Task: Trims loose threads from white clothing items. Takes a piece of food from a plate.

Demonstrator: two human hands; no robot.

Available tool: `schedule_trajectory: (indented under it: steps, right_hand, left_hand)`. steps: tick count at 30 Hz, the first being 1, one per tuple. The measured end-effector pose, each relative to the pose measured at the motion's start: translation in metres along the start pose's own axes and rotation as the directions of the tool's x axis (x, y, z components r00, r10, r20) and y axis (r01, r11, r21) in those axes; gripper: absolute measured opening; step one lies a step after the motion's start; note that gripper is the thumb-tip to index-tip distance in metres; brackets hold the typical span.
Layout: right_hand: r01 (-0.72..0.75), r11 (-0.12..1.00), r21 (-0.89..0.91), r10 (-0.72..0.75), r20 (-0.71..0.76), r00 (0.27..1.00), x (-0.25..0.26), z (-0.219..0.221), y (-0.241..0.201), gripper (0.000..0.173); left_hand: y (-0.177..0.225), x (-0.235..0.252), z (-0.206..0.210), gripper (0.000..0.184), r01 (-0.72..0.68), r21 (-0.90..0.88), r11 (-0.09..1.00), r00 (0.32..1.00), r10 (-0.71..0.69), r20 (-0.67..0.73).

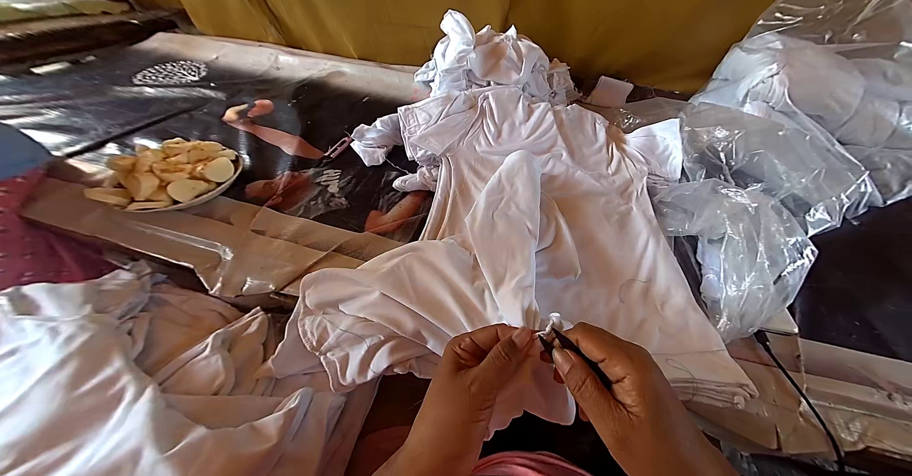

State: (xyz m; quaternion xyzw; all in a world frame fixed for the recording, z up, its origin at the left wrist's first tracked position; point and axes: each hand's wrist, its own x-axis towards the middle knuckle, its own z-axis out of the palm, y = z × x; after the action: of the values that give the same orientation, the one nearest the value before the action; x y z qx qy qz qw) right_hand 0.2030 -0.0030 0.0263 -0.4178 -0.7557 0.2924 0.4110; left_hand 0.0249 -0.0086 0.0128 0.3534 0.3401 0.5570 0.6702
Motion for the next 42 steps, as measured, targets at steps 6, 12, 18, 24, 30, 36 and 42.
schedule_trajectory:
  steps: [6,12,18,24,30,36,42]
  right_hand:
    - [0.002,0.996,0.084,0.000,-0.015,1.000,-0.001,-0.001,0.002,0.026]
    - [-0.111,0.970,0.214,0.095,0.082,0.992,-0.003,-0.008,-0.001,0.021]
    - [-0.122,0.985,0.124,0.112,0.079,0.991,-0.004,-0.010,-0.005,0.023]
    - [-0.165,0.979,0.117,0.157,0.075,0.985,-0.003,-0.010,-0.009,0.023]
    - [-0.160,0.979,0.128,0.155,0.051,0.987,-0.004,-0.007,-0.010,0.022]
    - [0.029,0.991,0.130,-0.028,-0.003,1.000,-0.006,-0.002,0.004,0.023]
    - [-0.002,0.991,0.136,0.002,0.001,1.000,-0.007,-0.004,0.006,0.024]
  left_hand:
    - [-0.003,0.000,0.008,0.023,0.011,0.032,0.999,0.999,-0.010,-0.035]
    - [0.000,0.001,0.006,0.022,0.062,-0.067,0.996,0.997,-0.066,-0.046]
    - [0.000,0.001,0.007,0.020,0.051,-0.069,0.996,0.998,-0.053,-0.039]
    - [0.001,0.001,0.006,0.020,0.018,-0.046,0.999,0.999,-0.020,-0.028]
    - [-0.002,0.000,0.006,0.018,-0.014,-0.019,1.000,1.000,0.013,-0.019]
    - [0.001,-0.001,0.011,0.022,0.058,-0.049,0.997,0.995,-0.062,-0.082]
    - [0.003,-0.001,0.013,0.023,0.060,-0.057,0.997,0.993,-0.066,-0.101]
